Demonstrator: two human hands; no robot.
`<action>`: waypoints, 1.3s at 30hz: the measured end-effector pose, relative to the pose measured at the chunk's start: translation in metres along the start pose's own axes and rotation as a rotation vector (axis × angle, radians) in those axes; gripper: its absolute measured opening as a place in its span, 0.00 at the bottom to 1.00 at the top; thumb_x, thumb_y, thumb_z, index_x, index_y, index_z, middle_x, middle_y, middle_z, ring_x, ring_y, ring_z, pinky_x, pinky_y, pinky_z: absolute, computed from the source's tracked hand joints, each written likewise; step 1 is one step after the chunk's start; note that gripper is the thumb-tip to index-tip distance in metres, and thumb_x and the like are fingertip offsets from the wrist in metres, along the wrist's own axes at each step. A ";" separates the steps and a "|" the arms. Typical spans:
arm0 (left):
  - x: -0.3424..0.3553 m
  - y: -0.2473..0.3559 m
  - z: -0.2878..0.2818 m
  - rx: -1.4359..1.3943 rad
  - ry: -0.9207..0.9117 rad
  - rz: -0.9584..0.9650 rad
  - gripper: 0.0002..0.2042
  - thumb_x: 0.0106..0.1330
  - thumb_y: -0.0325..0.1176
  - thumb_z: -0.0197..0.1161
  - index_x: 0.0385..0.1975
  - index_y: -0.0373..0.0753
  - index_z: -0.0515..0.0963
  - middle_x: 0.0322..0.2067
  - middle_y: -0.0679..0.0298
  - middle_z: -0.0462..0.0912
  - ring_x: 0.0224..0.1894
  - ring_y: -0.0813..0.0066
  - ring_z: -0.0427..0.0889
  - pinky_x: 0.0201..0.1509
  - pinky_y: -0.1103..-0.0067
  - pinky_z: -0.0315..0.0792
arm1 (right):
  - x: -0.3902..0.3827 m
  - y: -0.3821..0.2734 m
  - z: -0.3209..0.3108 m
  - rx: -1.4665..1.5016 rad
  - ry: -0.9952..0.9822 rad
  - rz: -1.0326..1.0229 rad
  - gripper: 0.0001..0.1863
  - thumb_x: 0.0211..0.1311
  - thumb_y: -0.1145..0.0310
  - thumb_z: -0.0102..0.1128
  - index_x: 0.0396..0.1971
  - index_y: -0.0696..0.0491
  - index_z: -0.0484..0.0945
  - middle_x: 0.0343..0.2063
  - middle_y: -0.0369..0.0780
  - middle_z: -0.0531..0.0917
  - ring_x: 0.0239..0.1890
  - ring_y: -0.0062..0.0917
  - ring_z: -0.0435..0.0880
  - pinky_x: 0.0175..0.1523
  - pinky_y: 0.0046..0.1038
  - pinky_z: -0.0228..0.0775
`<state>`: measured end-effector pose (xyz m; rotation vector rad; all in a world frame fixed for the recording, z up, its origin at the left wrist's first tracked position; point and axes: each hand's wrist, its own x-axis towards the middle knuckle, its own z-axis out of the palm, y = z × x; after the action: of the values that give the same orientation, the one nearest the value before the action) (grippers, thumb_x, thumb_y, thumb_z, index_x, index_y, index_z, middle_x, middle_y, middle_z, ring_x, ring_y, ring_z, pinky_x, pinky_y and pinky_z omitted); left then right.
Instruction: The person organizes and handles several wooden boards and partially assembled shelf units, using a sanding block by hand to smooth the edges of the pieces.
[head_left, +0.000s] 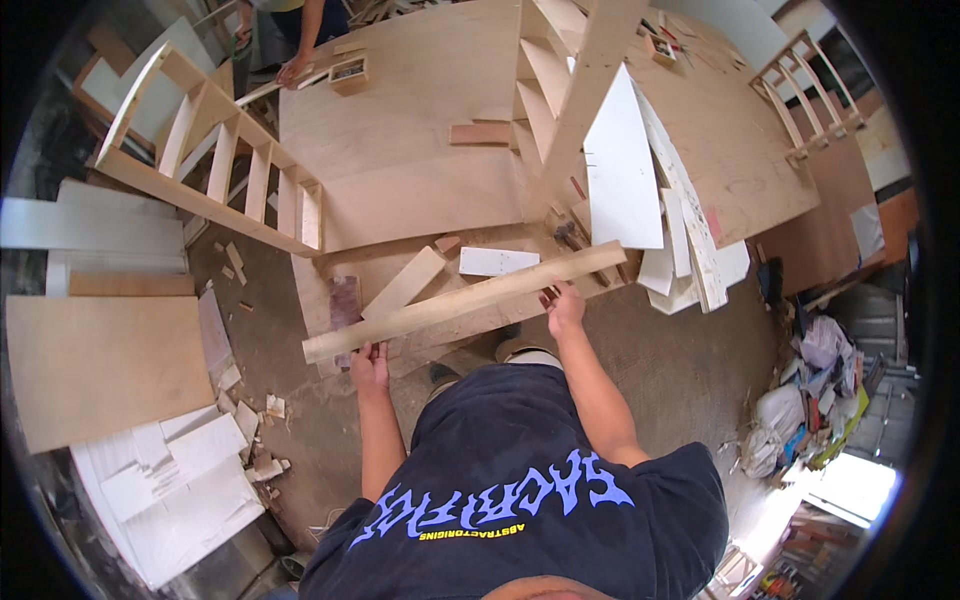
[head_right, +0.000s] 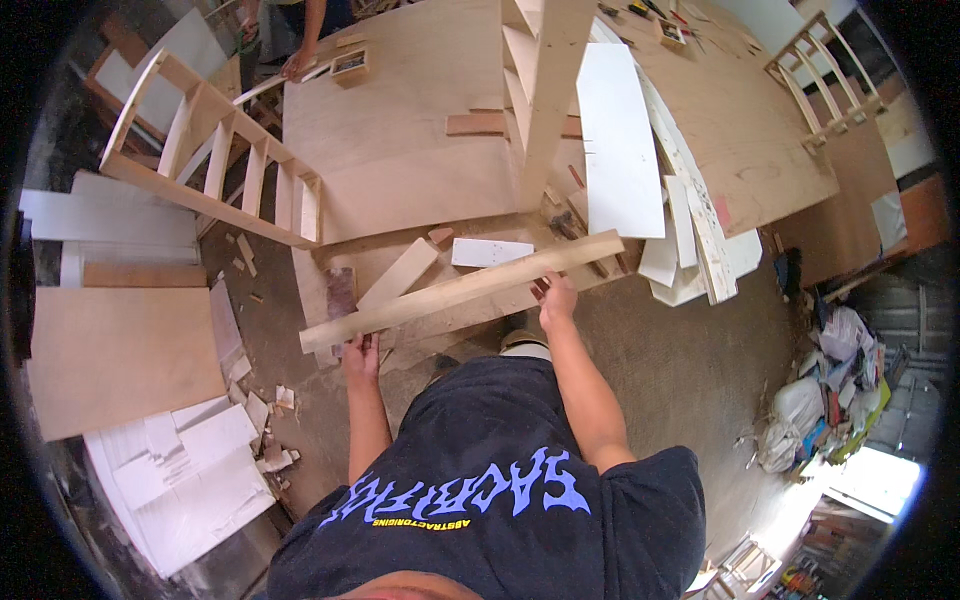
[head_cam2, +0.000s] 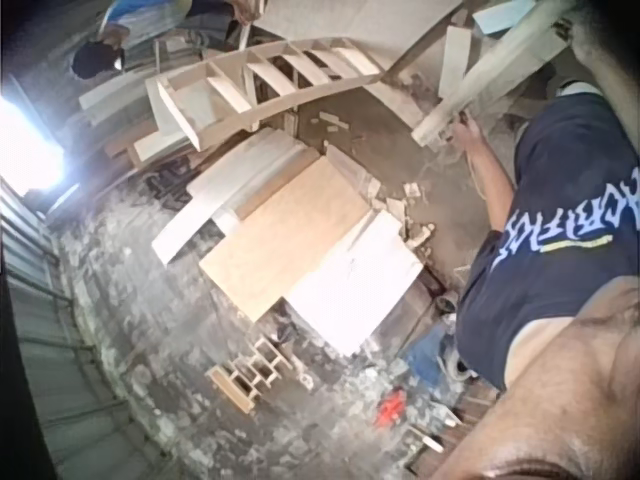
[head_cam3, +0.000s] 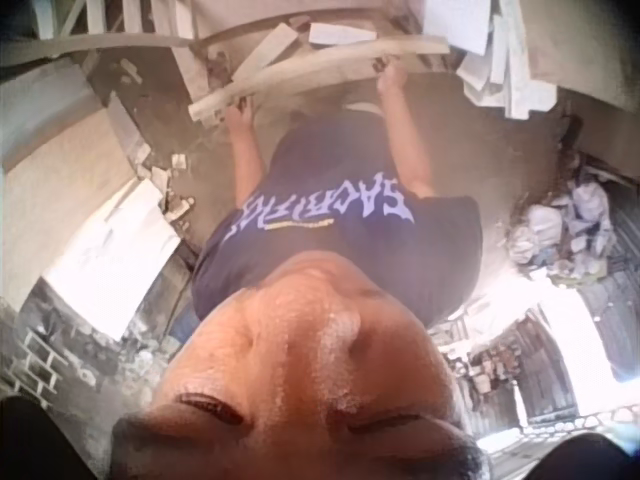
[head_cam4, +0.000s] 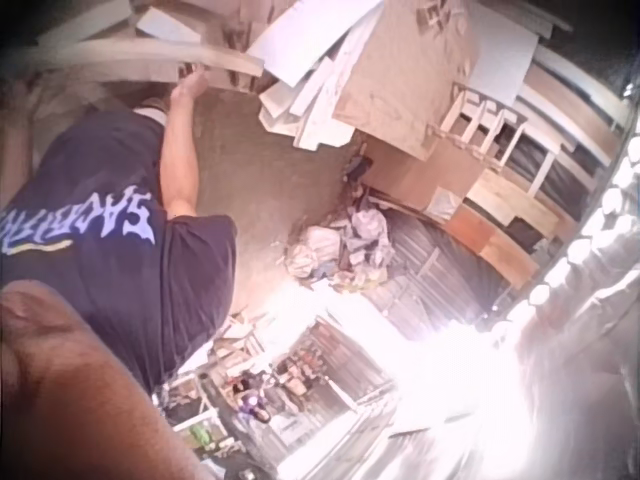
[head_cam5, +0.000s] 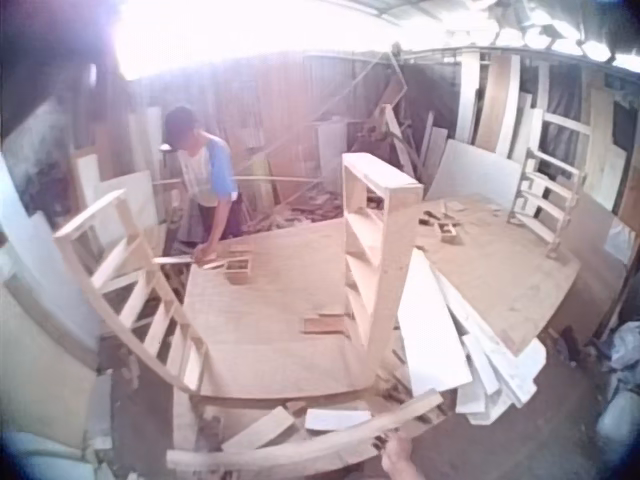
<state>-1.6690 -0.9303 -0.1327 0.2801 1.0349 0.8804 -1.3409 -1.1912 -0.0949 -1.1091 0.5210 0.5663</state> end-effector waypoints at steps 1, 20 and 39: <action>-0.009 0.001 0.014 0.027 -0.046 0.024 0.20 0.72 0.19 0.49 0.63 0.39 0.66 0.55 0.55 0.77 0.57 0.59 0.80 0.64 0.56 0.76 | 0.002 -0.007 -0.004 0.012 0.011 -0.020 0.12 0.67 0.66 0.61 0.47 0.50 0.76 0.39 0.36 0.81 0.40 0.27 0.83 0.40 0.30 0.77; 0.015 0.007 0.216 0.113 -0.426 0.023 0.19 0.77 0.36 0.55 0.64 0.40 0.67 0.55 0.61 0.78 0.59 0.65 0.77 0.62 0.66 0.73 | -0.007 -0.042 -0.011 0.144 0.067 -0.143 0.17 0.74 0.61 0.58 0.57 0.52 0.73 0.44 0.37 0.82 0.39 0.27 0.84 0.40 0.28 0.78; 0.182 0.234 0.131 0.176 -0.008 0.354 0.25 0.76 0.48 0.56 0.65 0.40 0.62 0.55 0.57 0.74 0.52 0.65 0.77 0.55 0.64 0.73 | -0.044 0.040 0.193 -0.002 -0.120 -0.086 0.18 0.70 0.60 0.65 0.51 0.55 0.73 0.44 0.40 0.82 0.44 0.29 0.85 0.41 0.27 0.79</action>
<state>-1.6373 -0.6202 -0.0431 0.6286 1.0742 1.1052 -1.3792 -1.0054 -0.0247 -1.0873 0.3673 0.5541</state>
